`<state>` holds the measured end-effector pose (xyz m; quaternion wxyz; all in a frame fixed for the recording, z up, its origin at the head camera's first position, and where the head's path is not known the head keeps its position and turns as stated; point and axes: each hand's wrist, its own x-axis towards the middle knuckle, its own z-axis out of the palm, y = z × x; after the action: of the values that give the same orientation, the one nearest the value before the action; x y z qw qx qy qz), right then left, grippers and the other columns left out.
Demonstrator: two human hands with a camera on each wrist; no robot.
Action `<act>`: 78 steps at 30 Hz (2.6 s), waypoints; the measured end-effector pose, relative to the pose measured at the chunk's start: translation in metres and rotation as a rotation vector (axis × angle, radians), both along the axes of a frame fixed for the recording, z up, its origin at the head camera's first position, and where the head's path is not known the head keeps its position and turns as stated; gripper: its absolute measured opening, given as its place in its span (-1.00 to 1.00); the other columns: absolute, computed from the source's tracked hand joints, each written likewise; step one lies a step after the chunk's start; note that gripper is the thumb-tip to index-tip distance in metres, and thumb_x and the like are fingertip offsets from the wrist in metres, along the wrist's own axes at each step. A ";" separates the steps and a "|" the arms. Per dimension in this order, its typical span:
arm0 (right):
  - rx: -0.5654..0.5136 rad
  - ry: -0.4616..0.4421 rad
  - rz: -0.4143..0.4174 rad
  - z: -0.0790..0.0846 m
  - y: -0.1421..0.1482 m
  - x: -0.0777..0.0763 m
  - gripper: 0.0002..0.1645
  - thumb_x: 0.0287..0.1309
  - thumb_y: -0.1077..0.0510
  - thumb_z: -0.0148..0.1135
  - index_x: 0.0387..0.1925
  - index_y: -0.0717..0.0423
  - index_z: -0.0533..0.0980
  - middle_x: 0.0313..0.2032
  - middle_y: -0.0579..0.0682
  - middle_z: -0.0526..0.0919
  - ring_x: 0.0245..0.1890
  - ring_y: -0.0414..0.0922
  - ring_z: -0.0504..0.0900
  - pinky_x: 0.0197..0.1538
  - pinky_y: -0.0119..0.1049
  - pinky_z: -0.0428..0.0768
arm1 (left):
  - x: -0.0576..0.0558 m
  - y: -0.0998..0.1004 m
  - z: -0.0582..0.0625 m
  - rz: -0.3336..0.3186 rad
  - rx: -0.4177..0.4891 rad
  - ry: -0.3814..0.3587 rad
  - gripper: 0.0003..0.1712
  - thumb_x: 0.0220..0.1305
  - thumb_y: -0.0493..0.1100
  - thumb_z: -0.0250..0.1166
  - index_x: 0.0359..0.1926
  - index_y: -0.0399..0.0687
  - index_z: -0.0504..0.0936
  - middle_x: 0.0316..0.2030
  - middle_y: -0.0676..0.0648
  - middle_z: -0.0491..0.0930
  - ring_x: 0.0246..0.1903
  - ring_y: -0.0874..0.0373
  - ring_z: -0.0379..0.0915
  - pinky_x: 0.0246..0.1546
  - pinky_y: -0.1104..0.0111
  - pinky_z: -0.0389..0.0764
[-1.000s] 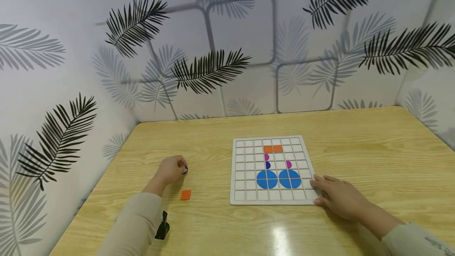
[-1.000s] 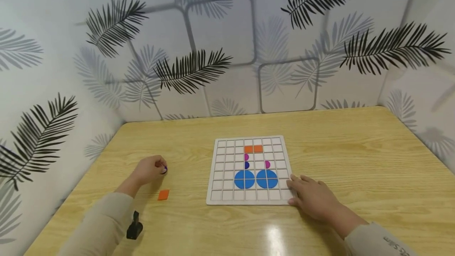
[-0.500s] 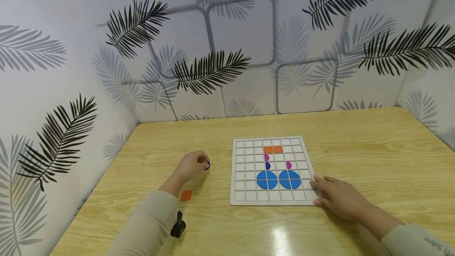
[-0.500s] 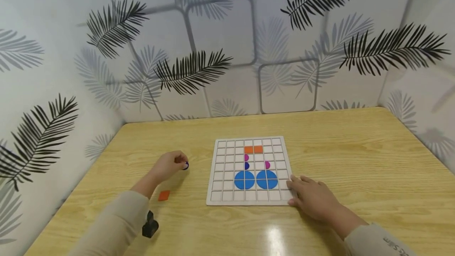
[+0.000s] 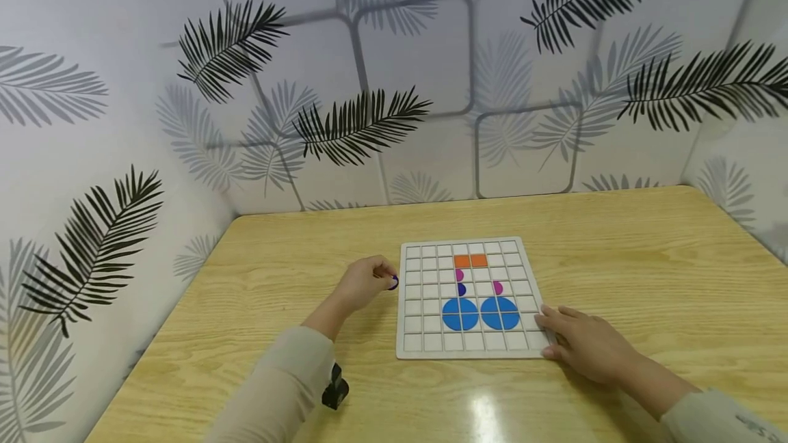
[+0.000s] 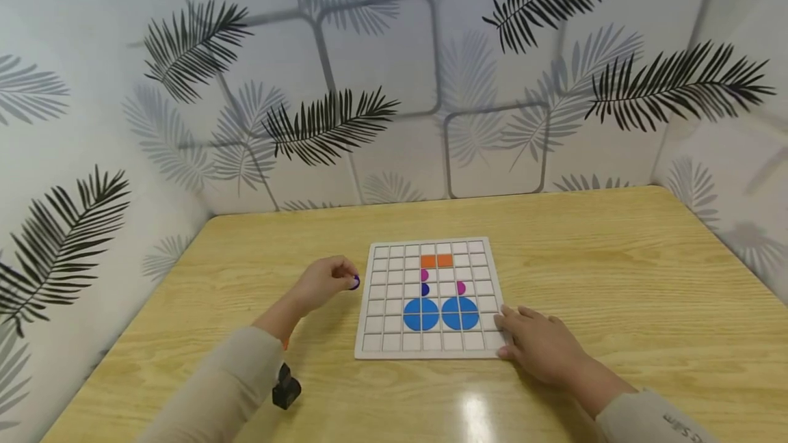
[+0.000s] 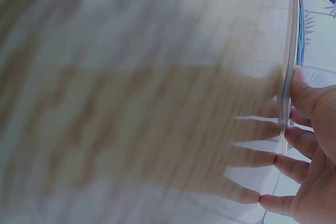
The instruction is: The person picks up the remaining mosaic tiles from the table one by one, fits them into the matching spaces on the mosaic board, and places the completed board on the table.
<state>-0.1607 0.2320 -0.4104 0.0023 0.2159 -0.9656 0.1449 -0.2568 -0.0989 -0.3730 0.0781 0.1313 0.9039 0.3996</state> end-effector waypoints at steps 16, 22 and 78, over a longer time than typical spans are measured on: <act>-0.011 0.000 0.005 0.001 0.000 0.000 -0.38 -0.06 -0.06 0.18 0.02 0.21 0.40 0.04 0.22 0.37 0.01 0.25 0.30 -0.11 0.15 0.28 | -0.003 0.048 0.004 -0.055 0.112 -0.063 -0.89 0.15 -0.27 0.13 -0.27 -0.14 0.50 -0.43 -0.01 0.43 -0.41 0.16 0.33 -0.40 0.40 0.38; -0.010 0.006 0.002 0.000 0.001 0.000 -0.38 -0.08 -0.05 0.19 0.01 0.21 0.40 0.03 0.22 0.38 0.00 0.25 0.31 -0.12 0.15 0.29 | -0.009 0.063 0.002 -0.073 0.090 -0.048 -0.91 0.15 -0.26 0.14 -0.29 -0.11 0.50 -0.42 0.01 0.45 -0.40 0.17 0.35 -0.39 0.42 0.42; -0.004 -0.008 0.007 0.001 0.000 -0.001 -0.37 -0.04 -0.09 0.16 0.03 0.19 0.39 0.05 0.20 0.36 0.01 0.24 0.30 -0.10 0.15 0.27 | -0.036 0.163 -0.007 -0.225 -0.229 0.062 -0.88 0.07 -0.35 0.14 -0.38 -0.07 0.55 -0.39 0.01 0.51 -0.43 0.25 0.31 -0.47 0.51 0.32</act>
<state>-0.1620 0.2322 -0.4098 -0.0014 0.2186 -0.9646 0.1478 -0.2932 0.0644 -0.3797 0.1091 0.2343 0.9250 0.2785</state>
